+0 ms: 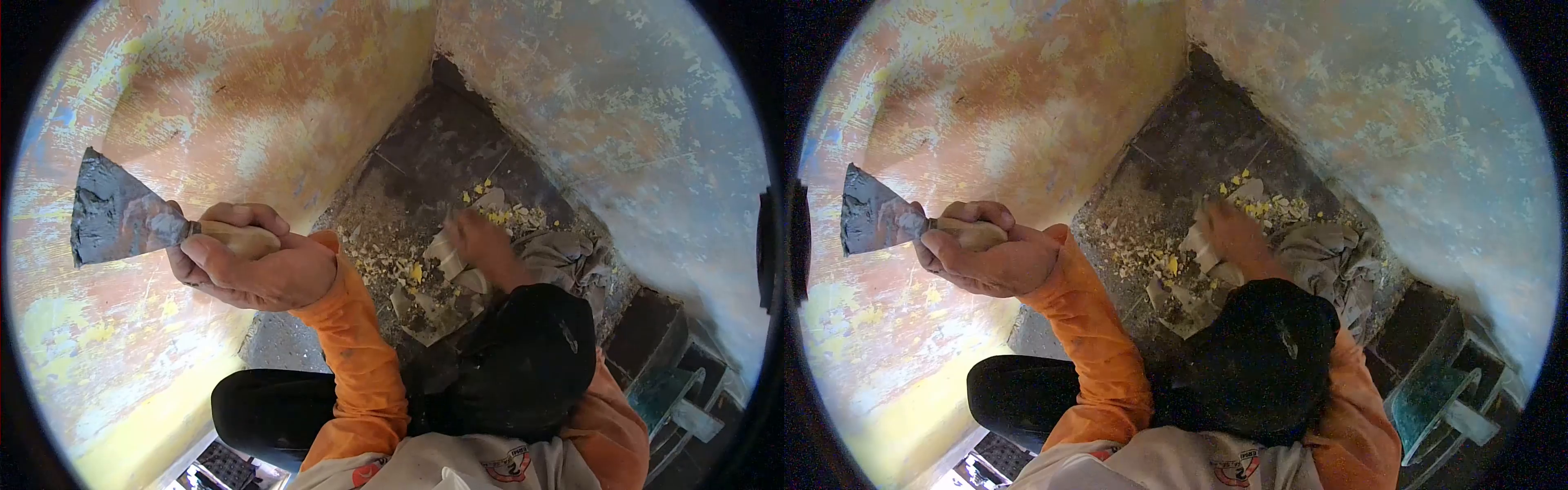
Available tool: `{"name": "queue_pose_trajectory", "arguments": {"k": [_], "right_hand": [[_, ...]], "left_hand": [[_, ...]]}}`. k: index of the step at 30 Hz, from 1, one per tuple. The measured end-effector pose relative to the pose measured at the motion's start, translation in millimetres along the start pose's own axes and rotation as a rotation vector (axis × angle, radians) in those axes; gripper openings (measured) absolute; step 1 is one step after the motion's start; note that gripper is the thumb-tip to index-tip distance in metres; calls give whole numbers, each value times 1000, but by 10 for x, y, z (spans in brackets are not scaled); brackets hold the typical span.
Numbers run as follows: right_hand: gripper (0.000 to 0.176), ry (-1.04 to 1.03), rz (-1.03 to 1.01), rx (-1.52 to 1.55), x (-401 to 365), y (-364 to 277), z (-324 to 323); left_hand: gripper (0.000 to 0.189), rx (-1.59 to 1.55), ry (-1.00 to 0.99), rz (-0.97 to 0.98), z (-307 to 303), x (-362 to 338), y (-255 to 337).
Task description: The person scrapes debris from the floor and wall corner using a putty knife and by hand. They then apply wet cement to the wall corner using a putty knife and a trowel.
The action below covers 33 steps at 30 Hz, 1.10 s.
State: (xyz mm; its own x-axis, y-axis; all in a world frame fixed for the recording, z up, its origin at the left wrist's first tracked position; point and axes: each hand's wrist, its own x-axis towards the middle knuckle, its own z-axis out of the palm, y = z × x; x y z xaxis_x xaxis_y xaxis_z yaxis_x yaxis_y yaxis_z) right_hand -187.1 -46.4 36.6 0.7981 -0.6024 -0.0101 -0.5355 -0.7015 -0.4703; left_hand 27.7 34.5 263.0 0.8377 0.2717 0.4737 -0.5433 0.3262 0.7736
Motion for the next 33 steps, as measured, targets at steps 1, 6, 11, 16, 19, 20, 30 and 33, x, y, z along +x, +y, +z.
{"name": "queue_pose_trajectory", "arguments": {"k": [1, 6, 11, 16, 19, 20, 30, 33], "right_hand": [[31, 109, 124, 60, 150, 105, -55], [29, 196, 300, -156, 878, 762, -207], [31, -15, -148, -266, 260, 315, -18], [34, 110, 107, -170, 722, 620, -235], [39, 68, 156, -303, 853, 711, -157], [40, 6, 125, -350, 872, 685, -93], [42, -57, 256, -168, -367, 239, 110], [40, -196, 305, -153, -424, 197, -1]], "left_hand": [[32, 2, -9, -5, -8, -17, 1], [35, 18, -41, 13, 13, -63, 39], [35, -2, -41, 8, 12, -81, 69], [34, 2, -73, 0, 25, -170, 7], [33, 12, -85, 6, 64, -221, 35], [32, 9, -96, -5, 70, -240, 46], [25, -114, -503, -413, 50, -727, -264], [27, -159, -574, -543, 66, -911, -392]]}}
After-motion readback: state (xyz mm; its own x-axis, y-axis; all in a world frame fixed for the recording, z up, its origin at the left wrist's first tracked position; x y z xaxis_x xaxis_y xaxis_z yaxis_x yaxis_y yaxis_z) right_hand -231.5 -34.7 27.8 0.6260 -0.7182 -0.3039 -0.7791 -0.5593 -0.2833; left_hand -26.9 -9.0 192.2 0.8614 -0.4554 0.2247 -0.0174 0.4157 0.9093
